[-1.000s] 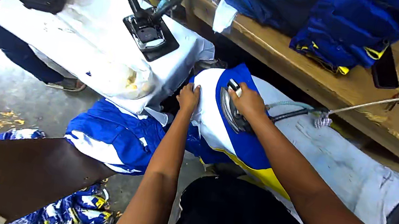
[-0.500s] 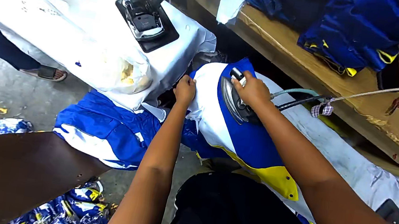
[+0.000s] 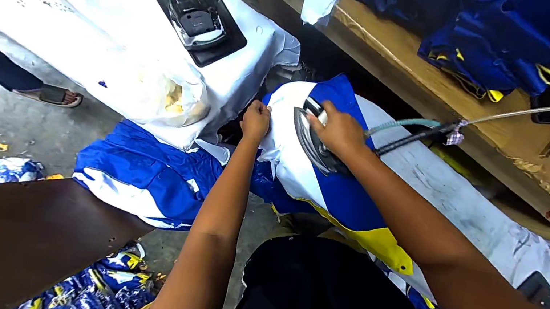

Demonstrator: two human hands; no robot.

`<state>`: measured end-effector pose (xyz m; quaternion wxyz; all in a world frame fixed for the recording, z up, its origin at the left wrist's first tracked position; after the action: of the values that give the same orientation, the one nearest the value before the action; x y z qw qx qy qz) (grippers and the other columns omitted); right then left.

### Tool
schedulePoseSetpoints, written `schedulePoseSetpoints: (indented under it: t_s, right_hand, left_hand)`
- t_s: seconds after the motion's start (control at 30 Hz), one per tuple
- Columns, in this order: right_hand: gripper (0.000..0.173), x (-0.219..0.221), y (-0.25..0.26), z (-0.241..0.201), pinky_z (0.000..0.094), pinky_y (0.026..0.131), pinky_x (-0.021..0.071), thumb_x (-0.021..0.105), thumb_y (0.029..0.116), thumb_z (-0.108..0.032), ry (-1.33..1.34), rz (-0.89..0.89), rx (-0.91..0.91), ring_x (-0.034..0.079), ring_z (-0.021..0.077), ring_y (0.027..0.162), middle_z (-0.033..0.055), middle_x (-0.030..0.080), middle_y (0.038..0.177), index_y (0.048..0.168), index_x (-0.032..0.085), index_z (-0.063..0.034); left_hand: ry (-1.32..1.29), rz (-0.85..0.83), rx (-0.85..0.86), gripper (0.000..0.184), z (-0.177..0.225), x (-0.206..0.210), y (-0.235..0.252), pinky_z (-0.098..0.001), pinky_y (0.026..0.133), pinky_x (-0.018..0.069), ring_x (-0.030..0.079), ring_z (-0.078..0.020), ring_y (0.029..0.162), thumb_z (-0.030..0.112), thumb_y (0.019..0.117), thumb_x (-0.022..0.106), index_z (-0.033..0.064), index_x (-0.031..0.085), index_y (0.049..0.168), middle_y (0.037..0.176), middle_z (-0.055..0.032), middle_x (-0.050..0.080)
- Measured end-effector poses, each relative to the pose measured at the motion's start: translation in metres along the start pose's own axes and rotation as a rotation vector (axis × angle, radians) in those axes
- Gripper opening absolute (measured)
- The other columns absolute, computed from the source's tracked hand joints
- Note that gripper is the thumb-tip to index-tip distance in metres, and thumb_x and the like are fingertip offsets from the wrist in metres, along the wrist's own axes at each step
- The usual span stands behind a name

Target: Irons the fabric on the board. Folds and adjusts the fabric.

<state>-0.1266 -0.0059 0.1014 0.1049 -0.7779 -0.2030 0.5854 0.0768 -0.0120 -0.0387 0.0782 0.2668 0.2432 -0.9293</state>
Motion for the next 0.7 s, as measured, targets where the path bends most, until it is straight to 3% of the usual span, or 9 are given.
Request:
schedulePoseSetpoints:
  t_s: [0.2, 0.3, 0.43, 0.57, 0.7]
  right_hand:
    - [0.053, 0.013, -0.033, 0.021, 0.0619, 0.082, 0.0542, 0.051, 0.1071, -0.048, -0.027, -0.012, 0.000, 0.070, 0.0446, 0.101, 0.0237, 0.072, 0.108, 0.142, 0.055, -0.0091]
    - [0.053, 0.007, -0.016, 0.012, 0.0625, 0.082, 0.0538, 0.049, 0.1073, -0.048, -0.027, -0.019, -0.006, 0.070, 0.0448, 0.102, 0.0239, 0.071, 0.108, 0.142, 0.055, -0.0088]
    - [0.056, -0.015, 0.027, 0.002, 0.0654, 0.086, 0.0525, 0.048, 0.1069, -0.051, 0.043, 0.063, 0.115, 0.068, 0.0462, 0.107, 0.0258, 0.070, 0.113, 0.144, 0.053, -0.0089]
    - [0.058, -0.030, 0.064, -0.009, 0.0618, 0.093, 0.0516, 0.049, 0.1062, -0.052, 0.104, 0.141, 0.191, 0.067, 0.0408, 0.116, 0.0218, 0.069, 0.122, 0.147, 0.052, -0.0112]
    - [0.058, -0.025, 0.064, -0.027, 0.0598, 0.091, 0.0534, 0.048, 0.1064, -0.052, 0.054, 0.088, 0.111, 0.068, 0.0394, 0.113, 0.0208, 0.070, 0.121, 0.149, 0.049, -0.0127]
  left_hand:
    - [-0.064, -0.006, 0.002, 0.032, -0.003, 0.002, 0.005, -0.0667, 0.102, 0.0392, 0.060, -0.0408, 0.115, 0.024, 0.1073, 0.050, -0.0045, 0.062, 0.115, 0.115, -0.0259, 0.065]
    - [-0.081, -0.012, -0.007, 0.033, -0.004, 0.001, 0.004, -0.0659, 0.102, 0.0398, 0.060, -0.0409, 0.116, 0.024, 0.1072, 0.051, -0.0055, 0.062, 0.116, 0.116, -0.0266, 0.065]
    - [-0.046, -0.021, 0.000, 0.035, -0.002, -0.002, 0.004, -0.0686, 0.103, 0.0390, 0.059, -0.0429, 0.119, 0.025, 0.1070, 0.051, -0.0053, 0.062, 0.120, 0.119, -0.0271, 0.065]
    - [-0.031, -0.026, 0.001, 0.035, -0.003, -0.001, 0.004, -0.0685, 0.103, 0.0380, 0.059, -0.0423, 0.120, 0.026, 0.1071, 0.051, -0.0044, 0.062, 0.121, 0.120, -0.0261, 0.065]
    - [-0.047, -0.010, -0.021, 0.034, -0.006, 0.001, 0.004, -0.0677, 0.103, 0.0386, 0.058, -0.0412, 0.120, 0.026, 0.1071, 0.051, -0.0031, 0.062, 0.120, 0.120, -0.0250, 0.065]
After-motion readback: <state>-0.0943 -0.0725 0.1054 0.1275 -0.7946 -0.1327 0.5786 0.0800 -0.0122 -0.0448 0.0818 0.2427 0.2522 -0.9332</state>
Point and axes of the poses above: each hand's wrist, its own y-axis towards the middle knuckle, its own x-axis out of the palm, z = x × y, the point moved 3 cm from there along y, towards the middle knuckle
